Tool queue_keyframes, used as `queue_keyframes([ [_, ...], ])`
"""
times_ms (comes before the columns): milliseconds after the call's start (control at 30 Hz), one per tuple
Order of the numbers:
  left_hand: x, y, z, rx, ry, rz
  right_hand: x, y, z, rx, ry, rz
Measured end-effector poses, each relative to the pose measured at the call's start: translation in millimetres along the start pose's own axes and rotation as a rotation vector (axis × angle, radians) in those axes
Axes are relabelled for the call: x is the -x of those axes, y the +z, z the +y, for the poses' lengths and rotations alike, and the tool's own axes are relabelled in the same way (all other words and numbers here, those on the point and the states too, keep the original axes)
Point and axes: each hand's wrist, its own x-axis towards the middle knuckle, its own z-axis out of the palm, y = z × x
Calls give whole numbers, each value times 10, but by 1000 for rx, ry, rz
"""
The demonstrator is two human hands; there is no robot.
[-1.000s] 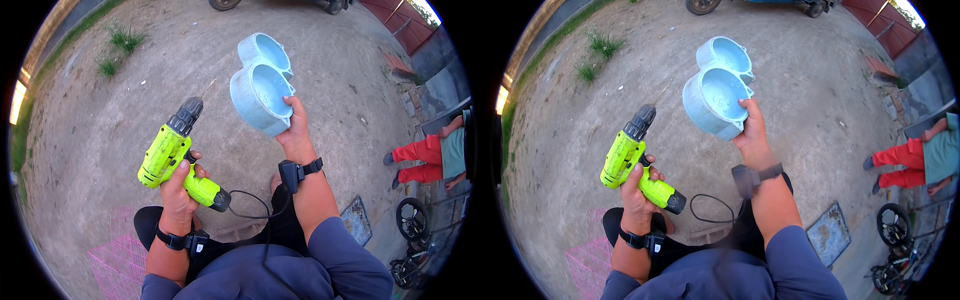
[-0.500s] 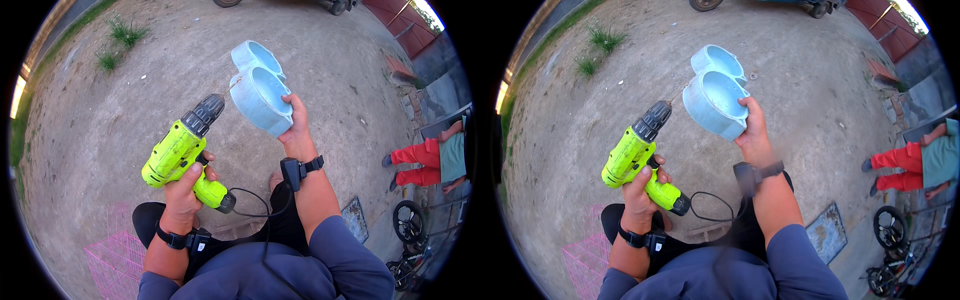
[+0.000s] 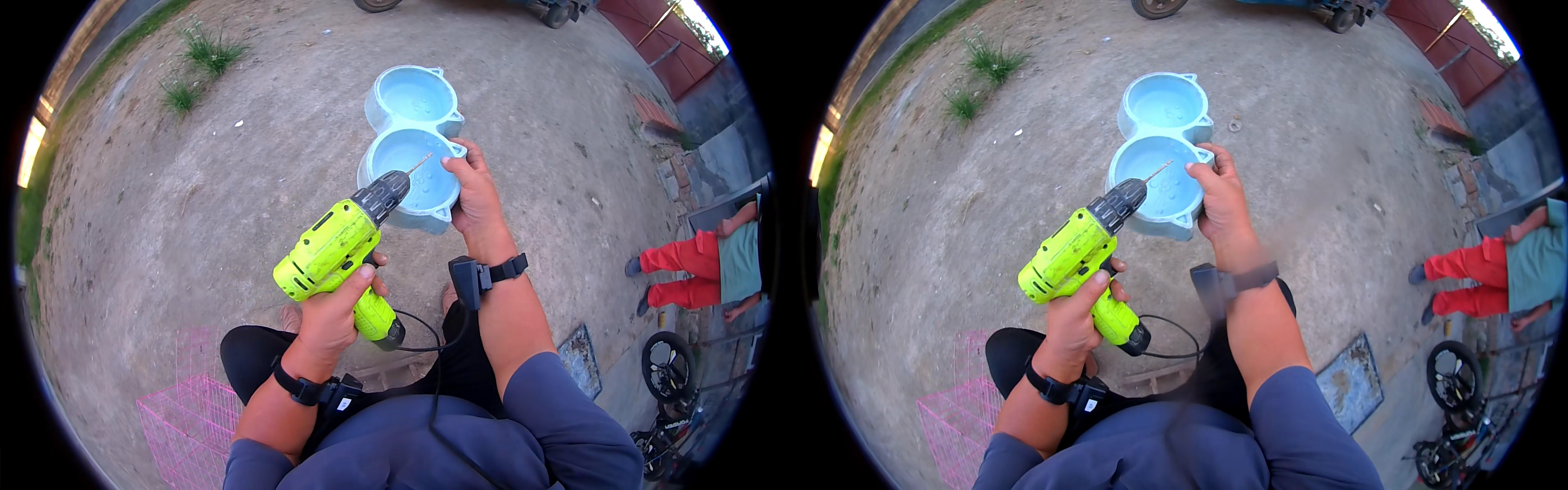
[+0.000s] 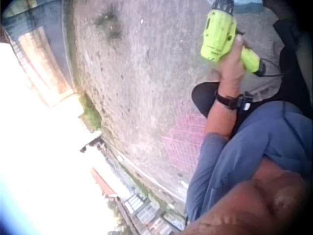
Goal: The person uses a power drill to create several holes in the bottom of a blue plastic pet bowl while holding the bowl by hand.
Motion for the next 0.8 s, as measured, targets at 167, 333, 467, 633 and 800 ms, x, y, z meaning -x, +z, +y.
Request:
queue_keyframes([
  [167,-50,83,-105,69,-48,51,-15,19,77,79,-62,15],
  [333,-105,164,-178,125,-84,112,-13,35,179,178,-120,2],
  [467,-138,154,-199,160,-89,136,-20,37,262,218,-176,1],
  [633,-129,156,-185,183,-72,148,-20,47,305,195,-178,5],
  [800,-123,154,-177,220,-82,145,-30,45,352,190,-189,22],
])
